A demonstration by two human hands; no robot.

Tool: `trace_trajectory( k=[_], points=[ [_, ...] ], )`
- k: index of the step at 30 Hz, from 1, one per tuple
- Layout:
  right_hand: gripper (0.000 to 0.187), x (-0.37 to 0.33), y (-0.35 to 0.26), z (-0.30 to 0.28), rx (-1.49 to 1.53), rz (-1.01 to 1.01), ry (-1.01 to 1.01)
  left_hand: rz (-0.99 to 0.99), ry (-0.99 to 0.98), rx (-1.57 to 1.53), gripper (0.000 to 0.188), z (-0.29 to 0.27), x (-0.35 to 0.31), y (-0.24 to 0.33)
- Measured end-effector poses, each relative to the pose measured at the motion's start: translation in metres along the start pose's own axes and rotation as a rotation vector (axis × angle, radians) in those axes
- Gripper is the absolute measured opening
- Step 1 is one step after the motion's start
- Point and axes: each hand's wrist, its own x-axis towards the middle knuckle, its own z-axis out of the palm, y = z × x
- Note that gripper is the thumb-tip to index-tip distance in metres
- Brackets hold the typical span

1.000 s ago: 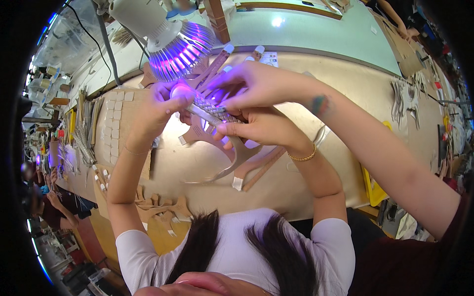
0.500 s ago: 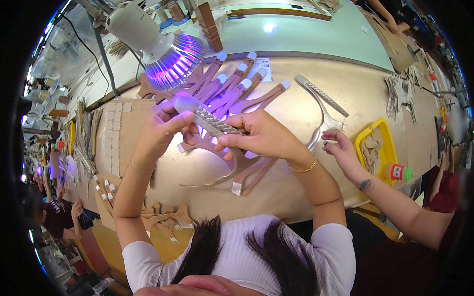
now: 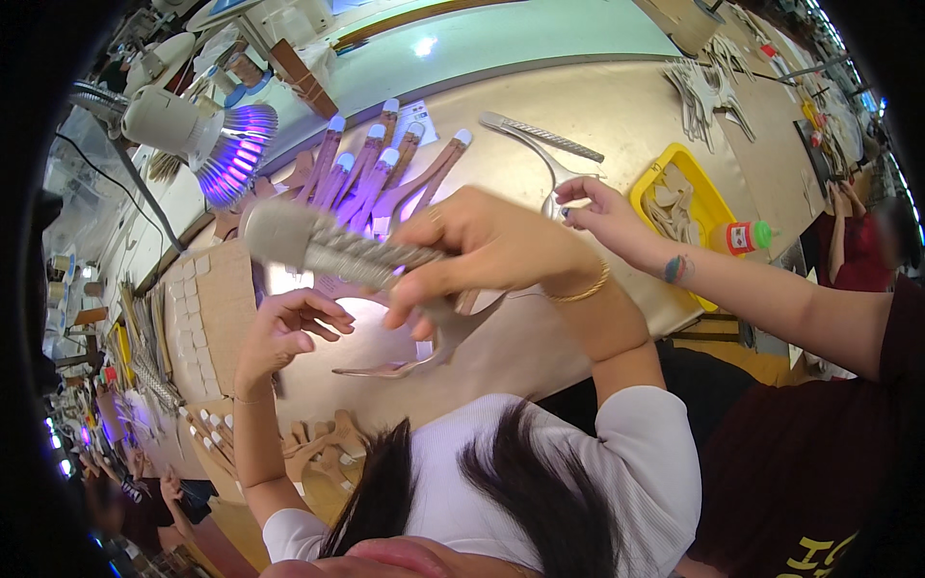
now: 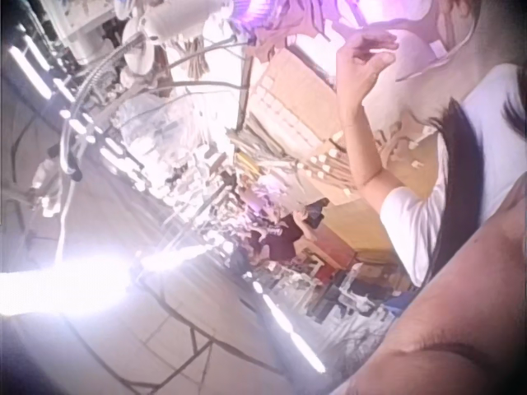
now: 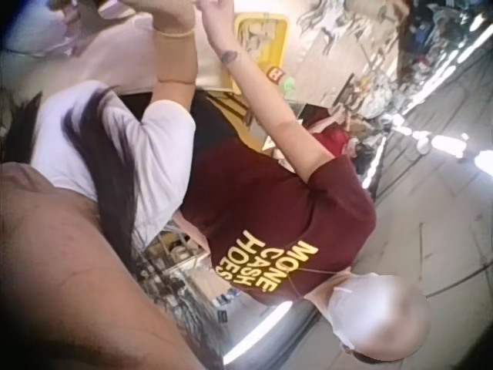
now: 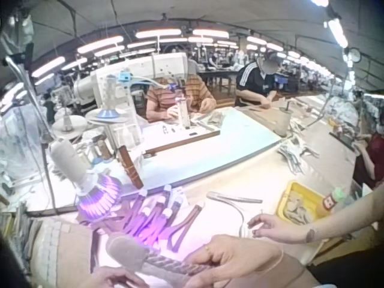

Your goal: The person applies glue from a squeeze bottle to small wooden pieces on a workbench, then places each piece under a UV lamp to cure. The person repeats this process for multiple pieces, handling them one at a time.

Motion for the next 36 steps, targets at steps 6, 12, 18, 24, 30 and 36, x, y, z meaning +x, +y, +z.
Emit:
trace_trajectory(
  k=[6,12,18,24,30,36],
  points=[
    [0.036,-0.062,-0.001,-0.035,0.197,-0.303,0.065,-0.029,0.146,0.099,0.037,0.001,-0.035,-0.013],
    [0.033,-0.076,0.017,-0.110,-0.152,-0.027,0.395,-0.119,0.374,0.151,0.037,0.001,-0.082,-0.013],
    [0.032,-0.016,0.081,-0.218,-0.274,0.283,0.443,-0.084,0.634,0.141,0.039,0.003,-0.131,-0.015],
    [0.050,0.008,0.104,-0.262,-0.965,0.189,0.607,-0.117,0.830,0.355,0.044,0.007,-0.187,-0.023],
    [0.045,0.017,0.076,-0.224,-0.933,0.024,0.668,-0.227,0.987,0.532,0.045,0.014,-0.236,-0.038],
    [0.040,0.042,0.059,-0.150,-0.830,-0.047,0.484,-0.622,1.216,0.593,0.034,0.000,-0.279,-0.080]
  ],
)
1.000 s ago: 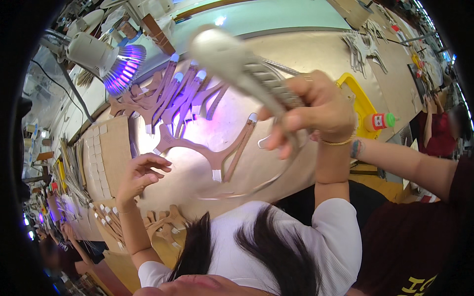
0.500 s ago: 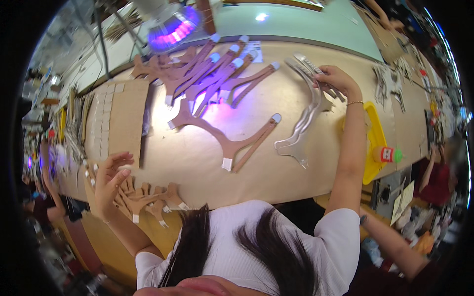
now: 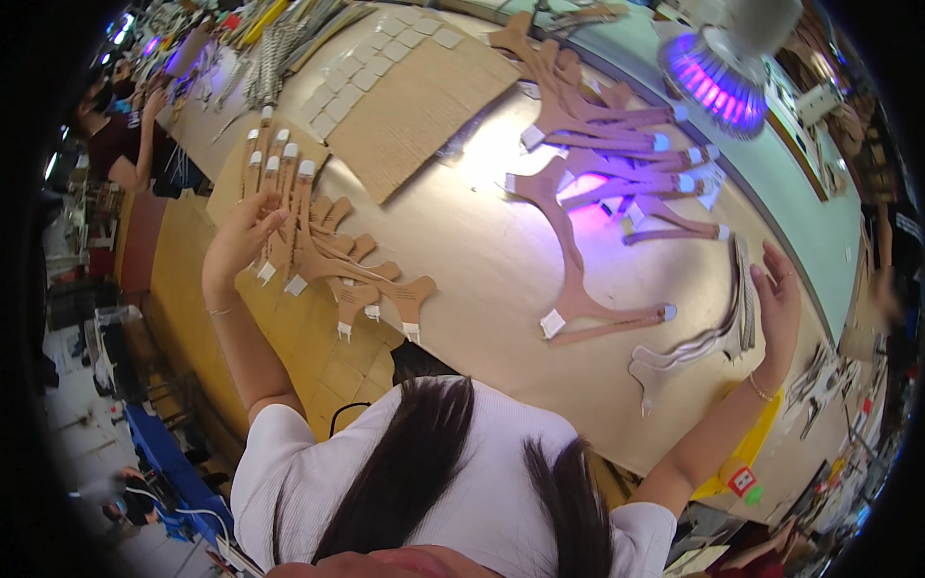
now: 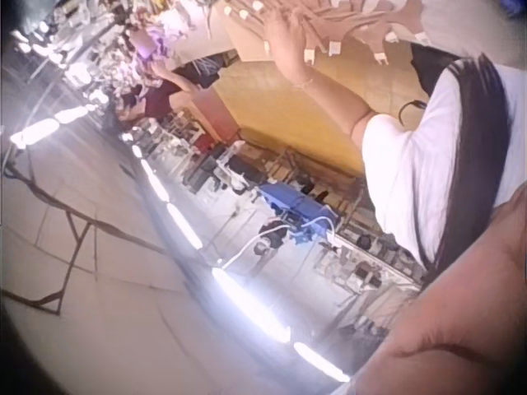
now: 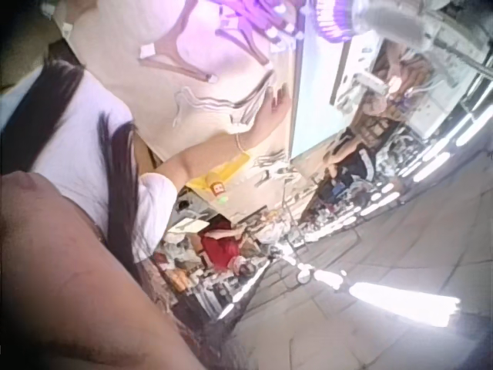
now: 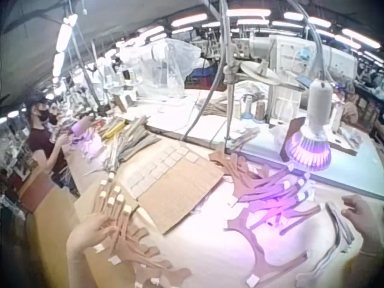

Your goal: The person applies glue from a squeeze bottle to small wooden pieces on a workbench, then places each piece under a UV lamp to cure. The person repeats this process for multiple pieces, handling them one at a time.

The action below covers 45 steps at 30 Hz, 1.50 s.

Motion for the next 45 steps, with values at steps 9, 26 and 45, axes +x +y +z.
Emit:
trace_trajectory(
  k=[9,26,45],
  points=[
    [0.040,-0.004,-0.080,0.058,-0.063,-0.183,-0.257,-0.183,0.387,-0.128,0.042,0.068,0.022,-0.075],
    [0.039,-0.043,-0.192,0.189,0.159,-0.601,-0.705,-0.087,-0.004,-0.636,0.020,-0.002,-0.021,0.018],
    [0.064,-0.058,-0.210,0.153,1.124,0.170,-0.940,0.266,-0.749,-0.902,0.031,0.056,-0.006,0.179]
  ],
)
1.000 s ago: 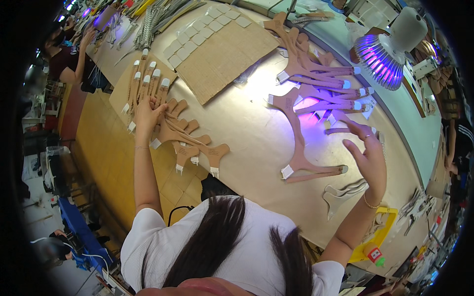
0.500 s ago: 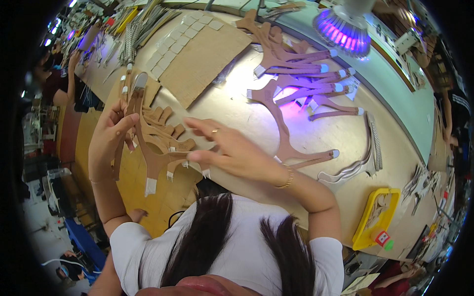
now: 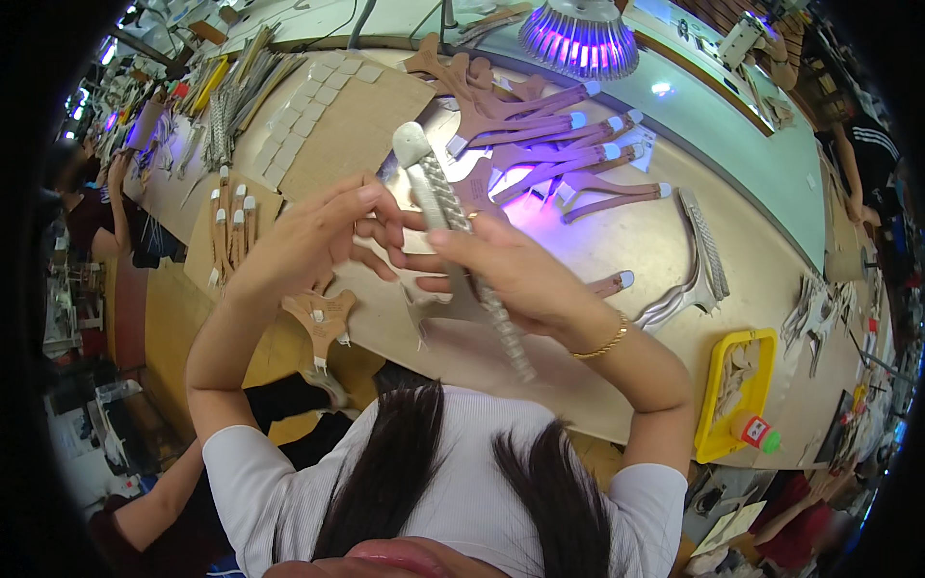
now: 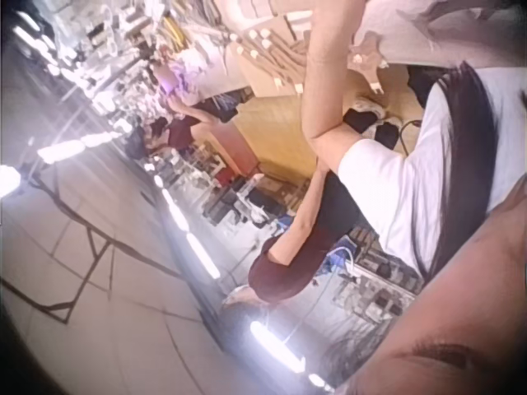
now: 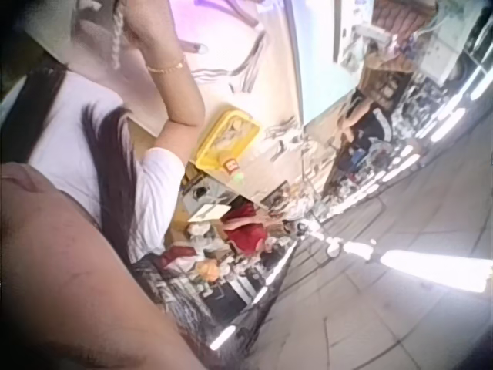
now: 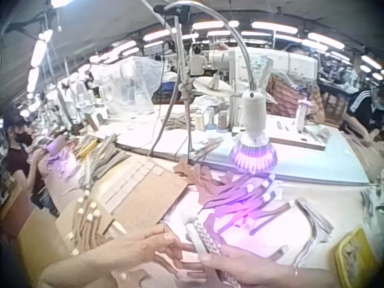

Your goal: The person applies glue from a squeeze bottle to small wooden pieces on a workbench, then places each piece under a UV lamp to cure. The person repeats this process for multiple pieces, handling them one at a time.

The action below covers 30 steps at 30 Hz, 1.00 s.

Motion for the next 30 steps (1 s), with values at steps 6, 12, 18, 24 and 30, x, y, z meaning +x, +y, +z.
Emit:
trace_trajectory(
  k=[6,12,18,24,30],
  points=[
    [0.051,-0.034,-0.002,-0.030,-0.303,-0.006,0.158,0.220,0.566,0.795,0.021,-0.141,0.135,-0.023],
    [0.046,-0.037,0.007,-0.055,-0.400,-0.086,0.316,0.319,0.848,1.099,0.030,-0.243,0.230,-0.049],
    [0.034,-0.022,0.001,-0.076,-0.274,-0.148,0.313,0.064,0.723,0.999,0.024,-0.264,0.250,-0.036],
    [0.033,-0.004,-0.007,-0.083,-0.208,-0.120,0.266,-0.071,0.651,0.869,0.015,-0.261,0.249,-0.021],
    [0.033,0.001,-0.012,-0.079,-0.188,-0.115,0.244,-0.118,0.631,0.869,0.011,-0.265,0.252,-0.020]
  ],
)
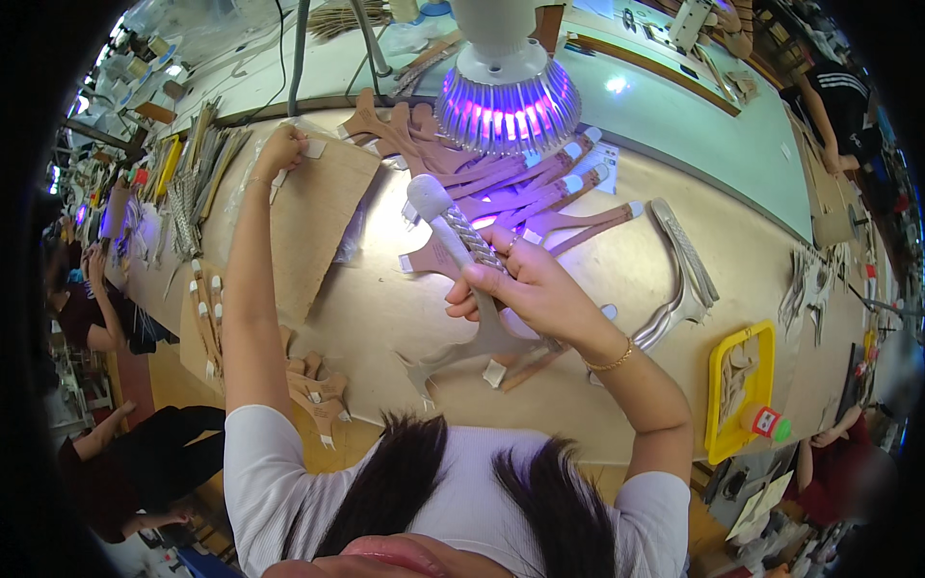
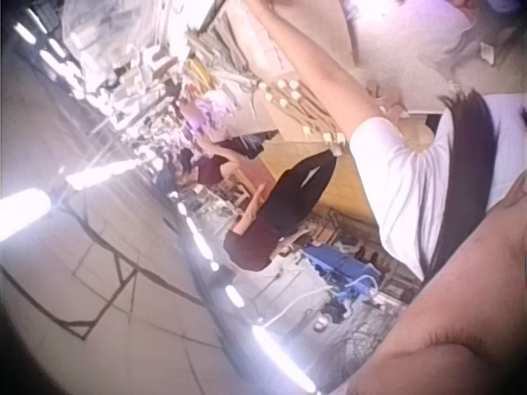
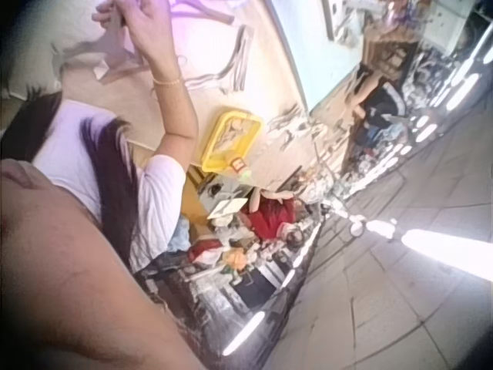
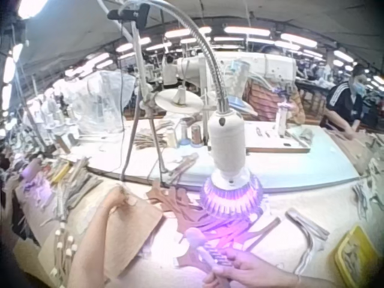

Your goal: The person applies glue from a squeeze bottle to small wooden pieces on a workbench, then places each piece under a UV lamp to cure. The person repeats this process for multiple pieces, handling them one at a time.

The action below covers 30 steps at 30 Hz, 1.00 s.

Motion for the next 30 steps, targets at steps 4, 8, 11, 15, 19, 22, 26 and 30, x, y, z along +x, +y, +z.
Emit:
trace_trajectory(
  k=[4,8,11,15,19,22,26,30],
  points=[
    [0.035,-0.001,-0.002,-0.001,-0.026,0.011,0.026,-0.061,-0.099,-0.374,0.011,-0.015,-0.014,-0.003],
    [0.036,0.000,0.000,-0.006,-0.081,-0.057,0.045,0.075,-0.141,-0.755,0.016,-0.032,-0.049,0.009],
    [0.038,0.003,0.001,-0.012,-0.120,-0.112,0.069,0.188,-0.185,-0.759,0.023,-0.035,-0.082,0.042],
    [0.040,0.005,-0.003,-0.024,-0.190,-0.129,0.102,0.295,-0.477,-0.737,0.027,-0.003,-0.134,0.105],
    [0.036,0.000,-0.008,-0.035,-0.110,-0.085,0.139,0.368,-0.695,-0.720,0.026,0.031,-0.167,0.165],
    [0.036,-0.003,-0.009,-0.042,-0.071,-0.098,0.140,0.414,-0.747,-0.676,0.021,0.046,-0.171,0.195],
    [0.033,-0.005,-0.007,-0.052,-0.057,-0.087,0.151,0.490,-0.767,-0.610,0.019,0.053,-0.164,0.217],
    [0.033,-0.005,-0.005,-0.057,-0.037,-0.118,0.143,0.551,-0.713,-0.672,0.027,0.060,-0.167,0.225]
  ],
)
